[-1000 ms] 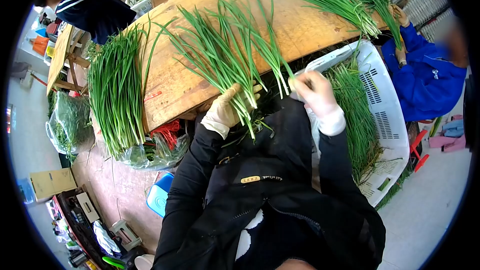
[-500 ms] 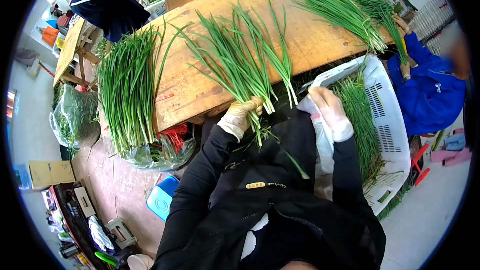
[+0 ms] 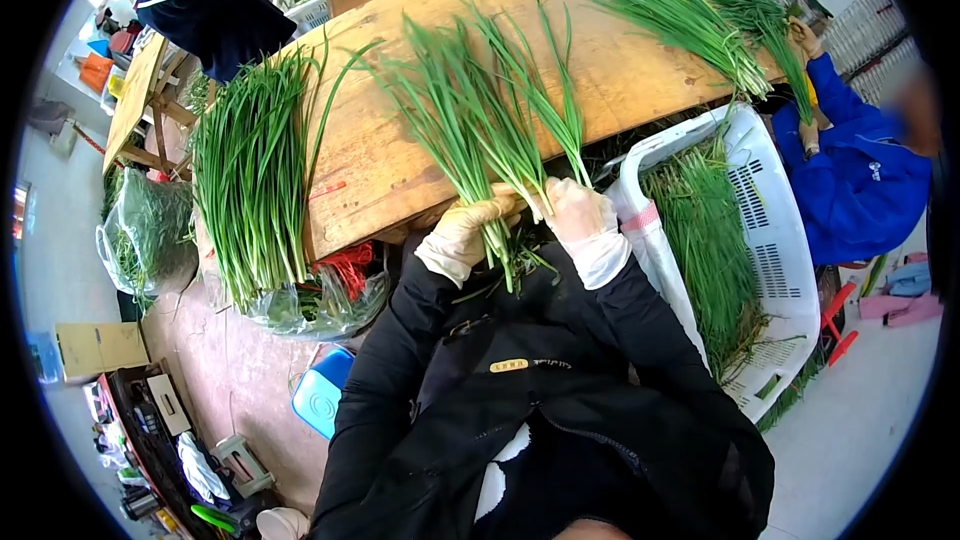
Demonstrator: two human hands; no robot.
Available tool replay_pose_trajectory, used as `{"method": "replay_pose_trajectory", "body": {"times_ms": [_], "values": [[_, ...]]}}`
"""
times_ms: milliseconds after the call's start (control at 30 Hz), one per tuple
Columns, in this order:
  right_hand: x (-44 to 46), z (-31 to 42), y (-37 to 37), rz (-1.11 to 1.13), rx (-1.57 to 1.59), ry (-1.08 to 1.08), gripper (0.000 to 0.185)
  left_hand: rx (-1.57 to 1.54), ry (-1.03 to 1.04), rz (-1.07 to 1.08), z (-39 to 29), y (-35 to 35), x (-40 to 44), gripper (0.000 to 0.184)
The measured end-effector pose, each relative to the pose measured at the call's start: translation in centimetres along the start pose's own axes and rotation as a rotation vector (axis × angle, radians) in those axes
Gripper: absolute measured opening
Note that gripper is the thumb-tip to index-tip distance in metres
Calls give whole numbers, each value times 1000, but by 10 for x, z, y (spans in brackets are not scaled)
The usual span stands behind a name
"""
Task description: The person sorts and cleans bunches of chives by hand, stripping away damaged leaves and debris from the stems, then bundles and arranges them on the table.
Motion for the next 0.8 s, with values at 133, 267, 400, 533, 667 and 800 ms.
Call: {"method": "replay_pose_trajectory", "body": {"times_ms": [133,267,400,533,667,800], "values": [[-6,0,-31,154,102,0,62,71,23,-14,-5,8,-1,36],[-18,4,-54,295,247,-50,85,60,21,-27,-1,-1,2,39],[7,4,-36,43,44,37,37,63,41,60,2,10,7,46],[19,-19,7,-181,164,8,21,105,71,55,-12,35,-10,40],[14,-42,39,376,1786,454,25,-118,125,218,-9,1,9,47],[2,-5,26,426,1952,360,37,-213,36,181,-4,13,6,63]]}}
Point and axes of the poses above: each hand's wrist, its own x-axis towards the middle knuckle, its own y-axis out of the palm, z = x × y, the point moved 7 cm from there along x, towards the middle knuckle, and after that the axes turned 10 degrees about -x, right-handed, at the moved point
